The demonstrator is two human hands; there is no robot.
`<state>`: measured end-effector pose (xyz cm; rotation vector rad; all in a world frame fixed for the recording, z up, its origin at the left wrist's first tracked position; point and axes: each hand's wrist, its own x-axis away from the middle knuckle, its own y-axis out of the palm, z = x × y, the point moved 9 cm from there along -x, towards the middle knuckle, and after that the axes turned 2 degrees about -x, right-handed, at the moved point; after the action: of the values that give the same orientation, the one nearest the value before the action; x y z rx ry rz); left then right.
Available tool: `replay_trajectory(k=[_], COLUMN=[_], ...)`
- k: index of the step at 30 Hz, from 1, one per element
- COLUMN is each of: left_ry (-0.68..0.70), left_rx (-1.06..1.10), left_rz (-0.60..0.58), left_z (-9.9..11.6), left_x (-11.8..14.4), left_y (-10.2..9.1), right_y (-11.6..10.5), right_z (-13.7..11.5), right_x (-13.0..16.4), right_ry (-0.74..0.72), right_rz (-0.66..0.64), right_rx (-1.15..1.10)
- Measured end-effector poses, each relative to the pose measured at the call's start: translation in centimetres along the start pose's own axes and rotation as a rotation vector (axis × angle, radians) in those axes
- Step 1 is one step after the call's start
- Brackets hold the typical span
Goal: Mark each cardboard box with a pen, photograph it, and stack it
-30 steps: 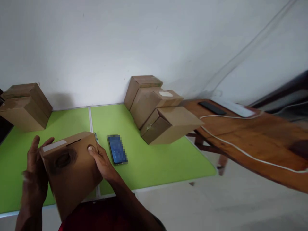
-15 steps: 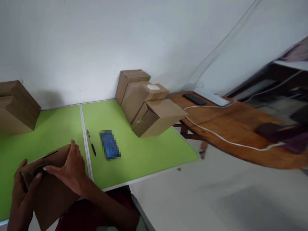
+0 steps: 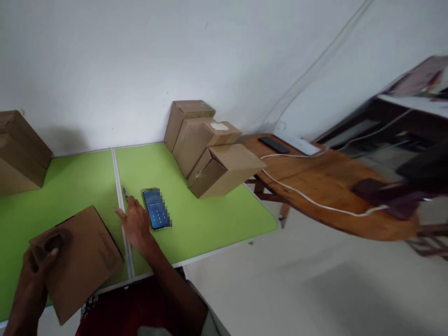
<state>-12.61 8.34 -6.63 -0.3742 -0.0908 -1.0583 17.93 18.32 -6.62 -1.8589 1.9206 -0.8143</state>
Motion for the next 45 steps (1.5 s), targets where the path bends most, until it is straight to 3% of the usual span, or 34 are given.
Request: replay_trajectory(k=[4, 9, 12, 14, 17, 19, 24, 30, 39, 45], left_ry=[-0.116, -0.125, -0.096, -0.058, 0.017, 0.081, 0.176, 0.177, 0.179, 0.156], left_rx=[0.136, 0.154, 0.157, 0.165, 0.183, 0.185, 0.162, 0.162, 0.199, 0.203], left_rz=[-0.090, -0.136, -0.115, -0.103, -0.082, -0.082, -0.161, -0.191, -0.169, -0.121], left_z=[-2.5, -2.3, -1.7, -1.0, 0.4, 1.4, 2.8, 2.5, 2.3, 2.5], left_x=[-1.6, -1.2, -0.7, -0.3, 0.5, 1.4, 3.3, 4.0, 3.4, 3.3], left_y=[1.6, 2.8, 3.2, 3.7, 4.7, 5.4, 7.1, 7.7, 7.1, 6.5], right_y=[-0.5, -0.3, -1.1, -1.2, -0.4, 0.6, 2.1, 1.1, 1.5, -1.2], right_z=[3.6, 4.0, 2.4, 0.1, -3.5, -4.8, -6.1, -6.1, -5.3, -3.4], right_x=[-2.5, -3.3, -2.6, -1.3, 1.3, 2.7, 4.7, 5.5, 5.8, 4.3], right_ry=[0.118, 0.090, 0.012, -0.092, -0.202, -0.197, -0.258, -0.301, -0.289, -0.234], right_rz=[-0.034, -0.059, -0.089, -0.173, -0.340, -0.369, -0.286, -0.188, -0.244, -0.022], right_rx=[0.046, -0.163, -0.374, -0.649, -1.141, -1.276, -1.229, -1.046, -0.963, -0.973])
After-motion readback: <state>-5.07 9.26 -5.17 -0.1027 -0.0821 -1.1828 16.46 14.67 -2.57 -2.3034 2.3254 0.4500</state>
